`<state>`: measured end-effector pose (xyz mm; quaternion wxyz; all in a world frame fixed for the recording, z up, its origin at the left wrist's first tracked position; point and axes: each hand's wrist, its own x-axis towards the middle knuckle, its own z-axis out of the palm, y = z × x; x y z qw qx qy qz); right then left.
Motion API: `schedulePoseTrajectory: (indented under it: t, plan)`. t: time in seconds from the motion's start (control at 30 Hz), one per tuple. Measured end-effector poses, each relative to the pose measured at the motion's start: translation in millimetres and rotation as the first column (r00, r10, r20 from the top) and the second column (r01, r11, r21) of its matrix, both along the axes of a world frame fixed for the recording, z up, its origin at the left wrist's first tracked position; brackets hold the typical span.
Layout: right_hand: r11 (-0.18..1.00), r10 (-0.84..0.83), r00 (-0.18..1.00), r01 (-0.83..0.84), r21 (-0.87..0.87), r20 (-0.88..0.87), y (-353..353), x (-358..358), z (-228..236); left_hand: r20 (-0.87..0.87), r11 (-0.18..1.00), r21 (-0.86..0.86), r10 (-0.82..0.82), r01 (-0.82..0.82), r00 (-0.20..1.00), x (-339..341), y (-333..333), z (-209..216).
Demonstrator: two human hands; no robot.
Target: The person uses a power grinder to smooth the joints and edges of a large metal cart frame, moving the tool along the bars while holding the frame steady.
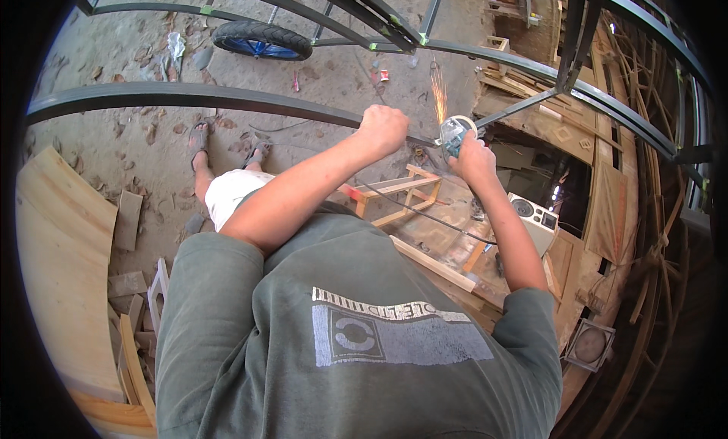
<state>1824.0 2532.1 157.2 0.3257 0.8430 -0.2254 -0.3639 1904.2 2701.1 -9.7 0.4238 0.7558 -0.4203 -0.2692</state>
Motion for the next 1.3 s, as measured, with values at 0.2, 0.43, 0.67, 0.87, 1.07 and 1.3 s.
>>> schedulePoseTrajectory:
  t: [0.2, 0.43, 0.67, 0.87, 1.07, 1.3]
  plan:
    - [1.000, -0.013, 1.000, 0.013, 0.016, 0.002, 1.9, -6.0, -7.0, 0.008, 1.000, 0.016, -0.002, 0.002, 1.000, -0.9, -0.5, -1.0]
    - [0.995, 0.020, 0.990, -0.006, -0.100, 0.140, 6.6, 4.6, 47.5, 0.051, 1.000, 0.015, -0.002, 0.002, 0.999, 0.5, -0.5, -1.0]
    - [0.996, 0.025, 0.835, 0.027, -0.087, 0.549, 38.1, -31.4, 110.0, 0.120, 0.993, 0.102, -0.077, 0.065, 0.990, 13.5, -1.8, -10.9]
    - [0.954, -0.301, 0.360, 0.122, 0.275, 0.883, 53.9, -121.1, 104.2, 0.199, 0.993, 0.084, -0.101, 0.086, 0.975, 7.9, 6.3, -3.9]
    - [0.755, -0.638, -0.392, -0.150, 0.639, 0.662, 6.0, -231.5, 40.8, 0.297, 0.988, 0.073, -0.154, 0.139, 0.942, -9.6, 9.5, 22.4]
    - [0.118, -0.830, -0.520, -0.517, 0.848, -0.202, -26.5, -304.9, -28.8, 0.361, 0.976, 0.168, -0.194, 0.141, 0.912, -23.1, 9.7, 43.7]
